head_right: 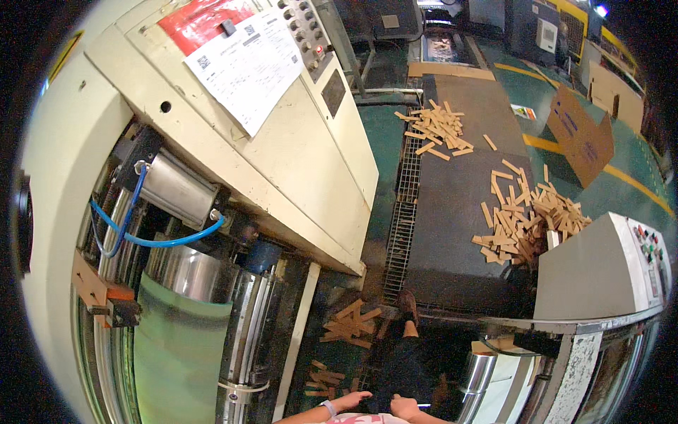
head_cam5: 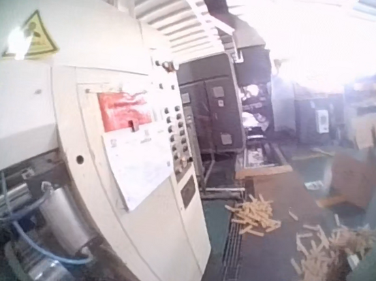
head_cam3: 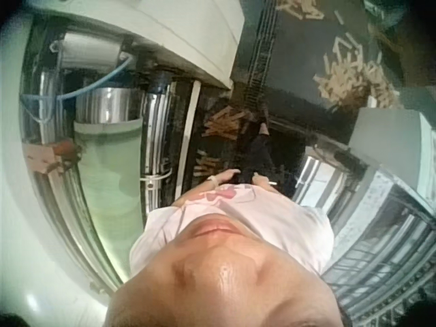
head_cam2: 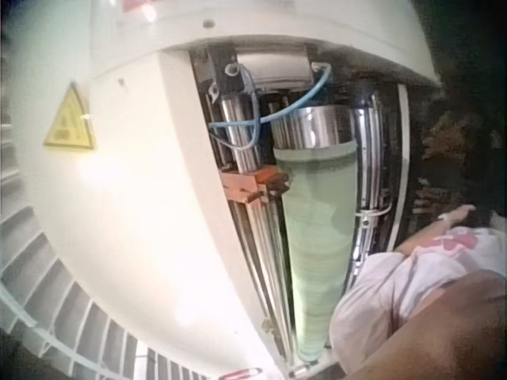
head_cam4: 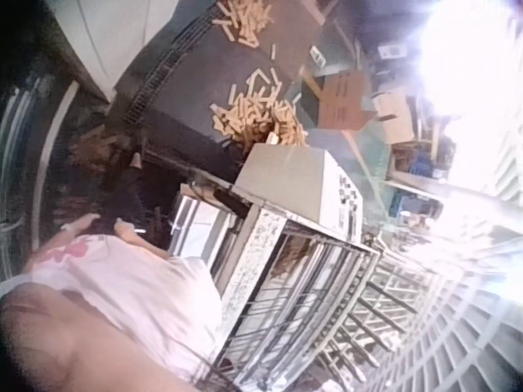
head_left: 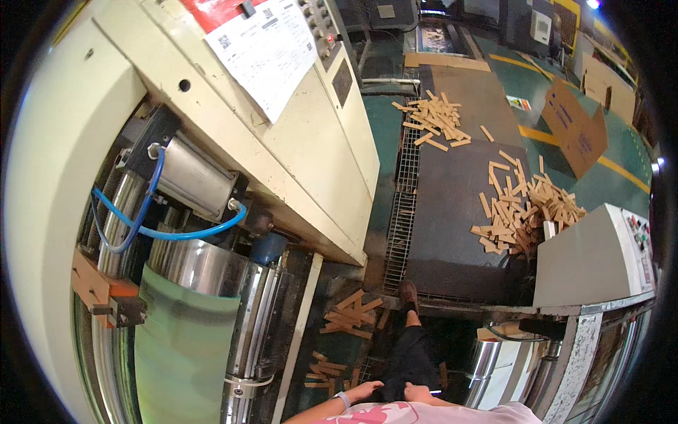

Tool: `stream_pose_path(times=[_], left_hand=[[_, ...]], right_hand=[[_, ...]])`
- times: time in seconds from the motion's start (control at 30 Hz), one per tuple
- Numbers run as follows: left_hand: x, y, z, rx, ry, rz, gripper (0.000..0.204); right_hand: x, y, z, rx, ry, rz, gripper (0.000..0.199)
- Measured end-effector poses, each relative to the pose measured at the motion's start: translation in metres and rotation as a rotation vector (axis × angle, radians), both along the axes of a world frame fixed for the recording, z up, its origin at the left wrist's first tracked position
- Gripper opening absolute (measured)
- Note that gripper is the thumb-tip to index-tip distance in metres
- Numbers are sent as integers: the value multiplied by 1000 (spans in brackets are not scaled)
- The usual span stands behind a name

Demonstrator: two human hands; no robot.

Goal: The person sits on a metal grate floor and uses a tape measure to measure a large cylindrical metal machine part. They then use a wrench to tighten bolts on the machine and a screwdriver to adjust components. The person repeatedly measures and adjusts the machinery throughout the clip.

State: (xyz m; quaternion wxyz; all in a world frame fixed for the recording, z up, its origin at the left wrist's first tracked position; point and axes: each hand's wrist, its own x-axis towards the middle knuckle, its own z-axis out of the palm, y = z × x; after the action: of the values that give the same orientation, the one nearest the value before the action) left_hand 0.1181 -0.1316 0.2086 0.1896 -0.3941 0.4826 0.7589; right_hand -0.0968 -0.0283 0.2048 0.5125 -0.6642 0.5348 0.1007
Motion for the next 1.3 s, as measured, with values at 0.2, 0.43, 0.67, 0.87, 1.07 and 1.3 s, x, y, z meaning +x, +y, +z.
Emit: stream_pose_path(times=[0.2, 0.43, 0.67, 0.87, 1.07, 1.3], left_hand=[[-5, 16, -19, -282, 270, 102, 31], [-38, 23, -10, 0, 268, 412, 35], [-28, 20, -17, -470, 321, -33, 38], [-23, 15, -3, -75, 257, 129, 41], [-24, 1, 28, 353, 35, 504, 38], [-47, -23, 61, 137, 160, 264, 32]], right_hand=[[-20, -9, 19, -5, 31, 157, 24], [-21, -25, 56, -200, 69, -136, 20], [-26, -32, 83, -210, -74, -69, 22], [-16, -31, 94, -150, 2, -43, 20], [-11, -20, 83, -220, 156, -568, 26], [-7, -14, 66, -128, 59, -642, 30]])
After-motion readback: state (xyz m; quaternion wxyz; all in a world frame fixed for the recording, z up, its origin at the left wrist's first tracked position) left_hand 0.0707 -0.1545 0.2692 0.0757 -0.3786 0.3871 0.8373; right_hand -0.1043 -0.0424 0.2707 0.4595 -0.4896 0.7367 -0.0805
